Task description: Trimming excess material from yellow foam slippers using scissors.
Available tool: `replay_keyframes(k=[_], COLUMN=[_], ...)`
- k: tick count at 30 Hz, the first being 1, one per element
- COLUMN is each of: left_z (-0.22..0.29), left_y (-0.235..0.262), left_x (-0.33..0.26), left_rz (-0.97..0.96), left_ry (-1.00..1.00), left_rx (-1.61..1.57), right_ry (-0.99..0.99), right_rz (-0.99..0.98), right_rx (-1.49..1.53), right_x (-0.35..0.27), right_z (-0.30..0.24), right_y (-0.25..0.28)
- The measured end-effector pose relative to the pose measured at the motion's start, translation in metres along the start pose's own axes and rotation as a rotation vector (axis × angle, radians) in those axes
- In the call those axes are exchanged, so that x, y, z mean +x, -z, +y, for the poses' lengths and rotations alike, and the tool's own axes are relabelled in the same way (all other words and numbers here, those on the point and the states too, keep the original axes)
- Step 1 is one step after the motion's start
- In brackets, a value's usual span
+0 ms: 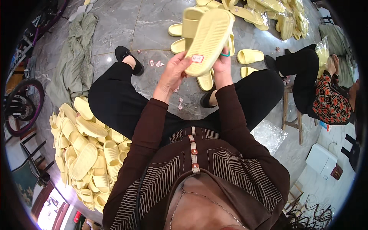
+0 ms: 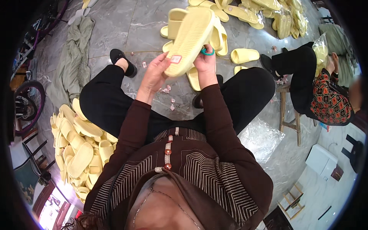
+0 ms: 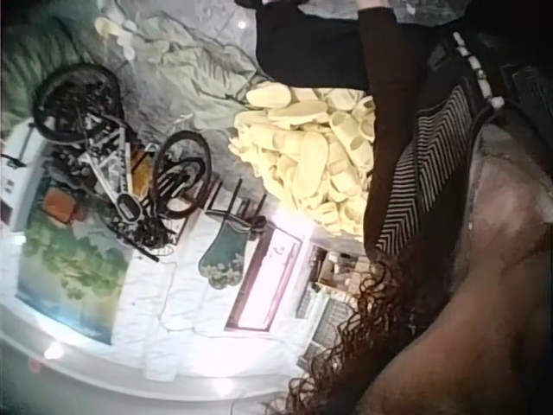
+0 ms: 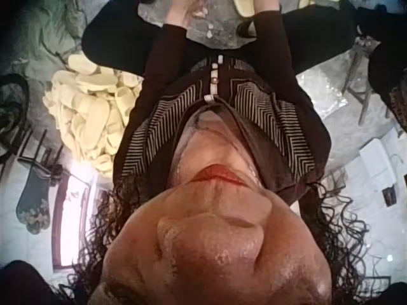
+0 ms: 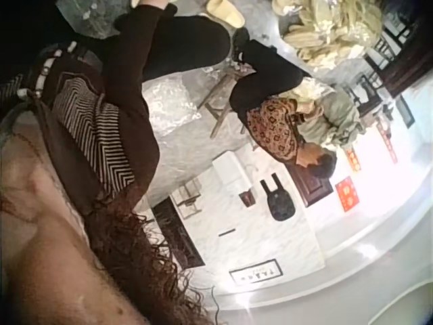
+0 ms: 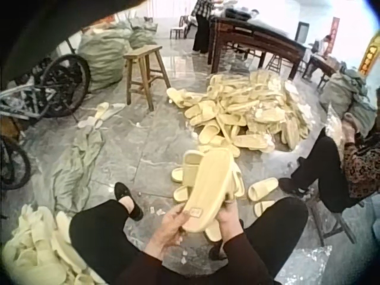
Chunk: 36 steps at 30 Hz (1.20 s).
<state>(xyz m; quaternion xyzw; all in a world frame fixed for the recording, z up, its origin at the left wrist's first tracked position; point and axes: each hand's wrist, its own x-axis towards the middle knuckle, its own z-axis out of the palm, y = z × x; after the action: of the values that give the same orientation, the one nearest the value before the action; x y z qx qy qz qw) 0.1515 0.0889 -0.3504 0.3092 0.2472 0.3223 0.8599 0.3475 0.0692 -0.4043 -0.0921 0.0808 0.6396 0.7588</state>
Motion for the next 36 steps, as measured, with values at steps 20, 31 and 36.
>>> replay_keyframes(k=[20,31,36], left_z=[-0.027,-0.019,-0.019], left_y=[-0.012,-0.018,-0.015], left_x=[0.003,-0.001,0.0], left_rz=[0.377,0.424,0.42], left_ry=[-0.815,-0.671,-0.639], left_rx=[1.297,1.098,1.146], right_ry=[0.623,0.646,0.63], right_rz=[0.147,0.157,0.144], right_rx=[-1.035,-1.035,-1.042], right_x=[-0.036,-0.036,-0.039], right_z=[0.051,0.057,0.059], right_y=[-0.058,-0.06,-0.06])
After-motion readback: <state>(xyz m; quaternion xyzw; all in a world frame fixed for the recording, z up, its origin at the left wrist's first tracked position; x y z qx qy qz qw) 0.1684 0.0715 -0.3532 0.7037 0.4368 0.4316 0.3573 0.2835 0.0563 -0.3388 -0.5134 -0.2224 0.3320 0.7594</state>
